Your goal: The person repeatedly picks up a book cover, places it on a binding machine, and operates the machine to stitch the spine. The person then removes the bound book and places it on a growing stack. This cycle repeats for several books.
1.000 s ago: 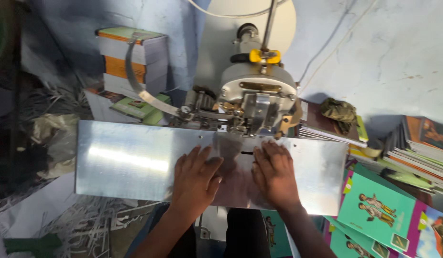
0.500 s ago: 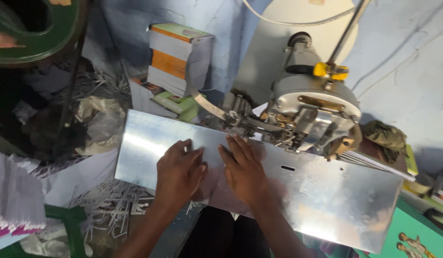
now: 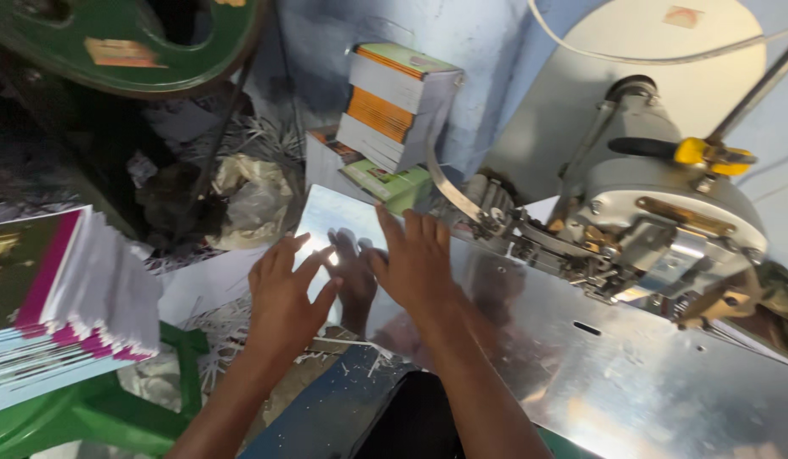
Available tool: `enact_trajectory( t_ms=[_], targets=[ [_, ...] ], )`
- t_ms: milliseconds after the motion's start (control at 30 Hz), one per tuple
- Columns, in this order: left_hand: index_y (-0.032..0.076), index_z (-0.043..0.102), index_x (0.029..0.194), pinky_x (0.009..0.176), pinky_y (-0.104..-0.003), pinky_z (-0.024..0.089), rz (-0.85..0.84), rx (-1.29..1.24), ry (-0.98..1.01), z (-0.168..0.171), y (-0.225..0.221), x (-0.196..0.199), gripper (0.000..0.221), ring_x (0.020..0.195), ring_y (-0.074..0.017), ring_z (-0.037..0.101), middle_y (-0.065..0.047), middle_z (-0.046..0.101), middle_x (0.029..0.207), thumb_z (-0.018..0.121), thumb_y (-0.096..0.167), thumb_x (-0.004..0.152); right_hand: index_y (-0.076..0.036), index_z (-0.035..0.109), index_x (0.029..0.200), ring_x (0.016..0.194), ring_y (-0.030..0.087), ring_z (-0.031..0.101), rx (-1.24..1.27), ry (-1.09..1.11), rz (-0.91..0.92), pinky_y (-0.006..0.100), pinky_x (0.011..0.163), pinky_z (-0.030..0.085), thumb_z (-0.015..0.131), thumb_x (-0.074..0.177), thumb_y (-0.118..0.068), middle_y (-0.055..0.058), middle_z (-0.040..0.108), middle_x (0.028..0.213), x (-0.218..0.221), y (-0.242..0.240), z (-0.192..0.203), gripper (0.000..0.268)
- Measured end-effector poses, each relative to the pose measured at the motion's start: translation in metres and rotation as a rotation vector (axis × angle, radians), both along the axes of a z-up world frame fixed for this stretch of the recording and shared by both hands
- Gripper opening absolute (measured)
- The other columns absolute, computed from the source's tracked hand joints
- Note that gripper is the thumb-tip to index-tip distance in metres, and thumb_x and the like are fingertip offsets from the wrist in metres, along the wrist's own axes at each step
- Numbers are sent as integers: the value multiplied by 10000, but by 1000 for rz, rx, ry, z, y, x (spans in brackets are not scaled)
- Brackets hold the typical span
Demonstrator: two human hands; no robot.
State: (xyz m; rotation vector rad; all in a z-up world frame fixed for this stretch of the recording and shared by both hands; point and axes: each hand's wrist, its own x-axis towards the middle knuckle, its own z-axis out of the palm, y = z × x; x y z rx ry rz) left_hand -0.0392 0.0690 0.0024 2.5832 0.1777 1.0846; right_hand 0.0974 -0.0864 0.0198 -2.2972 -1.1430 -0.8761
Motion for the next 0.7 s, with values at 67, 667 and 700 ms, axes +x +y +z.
enact_trajectory(
  t_ms=[67,667,700],
  targets=[
    [136,704,1237,1077,-551,343,49,10,-10,4,13,-10,463,1330,-380,485,-155,571,1378,800,239,796,-99,614,1391,1109,353,537,40,-7,-42,505,995,379,802,800,-383,158,606,1149,-1,5,-5,682],
    [159,428,1579,1199,-665,149,688,170,160,-32,176,-138,907,1539,-401,275,-233,393,1614,724,481,784,-100,645,1341,1125,357,577,67,-55,-59,497,1040,378,828,764,-441,163,655,1171,10,4,-14,694],
    [141,399,1608,1224,-663,156,680,151,119,-36,184,-145,943,1562,-401,266,-240,385,1625,705,489,787,-100,646,1340,1126,356,579,73,-58,-54,494,1038,380,827,765,-439,162,656,1171,10,4,-14,692]
  ],
)
